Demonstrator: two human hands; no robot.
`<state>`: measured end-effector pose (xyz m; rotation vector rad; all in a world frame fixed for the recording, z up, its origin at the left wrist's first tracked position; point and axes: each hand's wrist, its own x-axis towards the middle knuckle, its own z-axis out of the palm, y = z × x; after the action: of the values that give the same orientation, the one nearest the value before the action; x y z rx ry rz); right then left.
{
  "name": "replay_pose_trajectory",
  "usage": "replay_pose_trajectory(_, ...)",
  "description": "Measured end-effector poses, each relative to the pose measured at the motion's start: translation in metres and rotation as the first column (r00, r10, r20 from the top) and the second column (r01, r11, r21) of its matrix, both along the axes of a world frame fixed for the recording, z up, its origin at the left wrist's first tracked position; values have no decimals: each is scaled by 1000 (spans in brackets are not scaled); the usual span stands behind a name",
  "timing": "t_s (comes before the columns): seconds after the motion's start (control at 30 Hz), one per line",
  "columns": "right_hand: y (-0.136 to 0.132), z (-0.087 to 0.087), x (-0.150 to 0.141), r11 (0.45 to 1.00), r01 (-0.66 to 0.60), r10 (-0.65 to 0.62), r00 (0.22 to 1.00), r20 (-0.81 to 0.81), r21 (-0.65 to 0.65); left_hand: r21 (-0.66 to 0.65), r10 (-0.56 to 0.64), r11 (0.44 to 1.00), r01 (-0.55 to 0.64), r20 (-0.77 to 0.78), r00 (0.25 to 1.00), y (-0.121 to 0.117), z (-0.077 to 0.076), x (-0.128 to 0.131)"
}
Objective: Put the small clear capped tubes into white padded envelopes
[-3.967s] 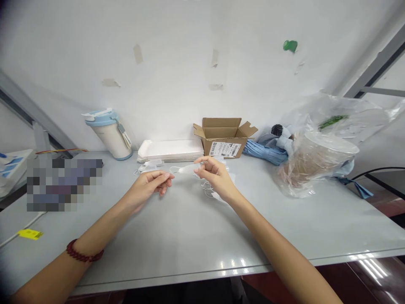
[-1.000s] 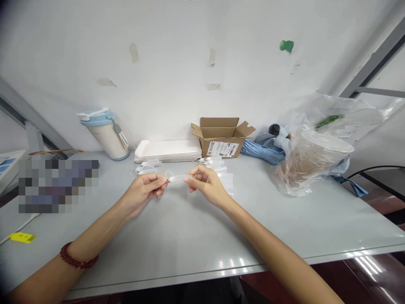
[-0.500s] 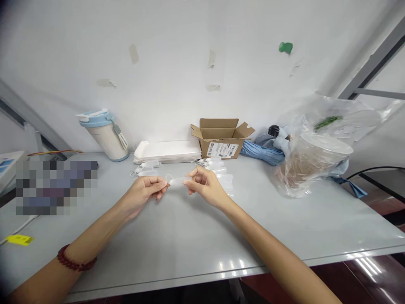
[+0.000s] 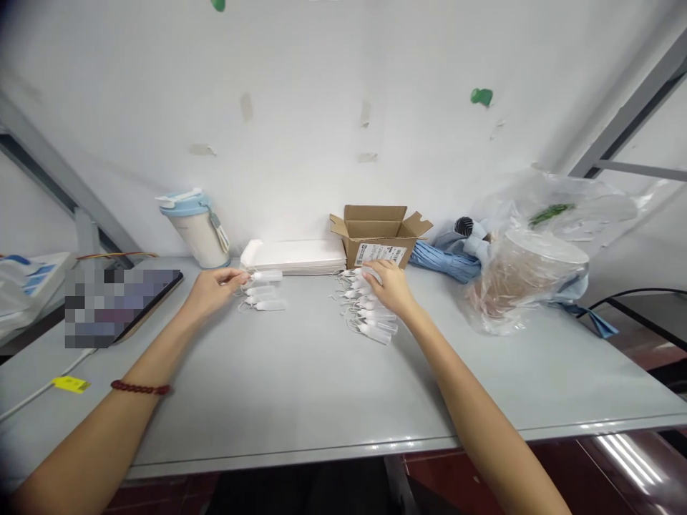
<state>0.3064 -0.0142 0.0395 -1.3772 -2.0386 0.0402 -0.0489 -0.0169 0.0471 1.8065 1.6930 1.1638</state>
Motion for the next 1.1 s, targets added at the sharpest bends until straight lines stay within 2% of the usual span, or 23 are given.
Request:
replay_pose_trajectory(0.13,9,-8,10,999,-26,26,1000,-3,-37,-62,1,998,-4,-54,999,3,-9,-5)
replay_pose_trajectory(0.23,12,-13,14,997,-34,33,999,-14,-73,-68,46,996,-52,-86,995,3,-11,-5)
replay_pose_trajectory(0.53,19,-18,17,987,-40,26,995,-91,-153,-6,242,970,-244,-124,962,1,-5,-3)
replay_pose_trajectory(0.8,20,-21,20,967,-30,-25,977,-212,-253,42,199,980,-195,-176,964,-6,0,10)
replay_pose_trajectory(1.1,18,-15,20,938,-79,-62,920,-386,-338,47,147,989,-141,-189,971,-7,-3,15)
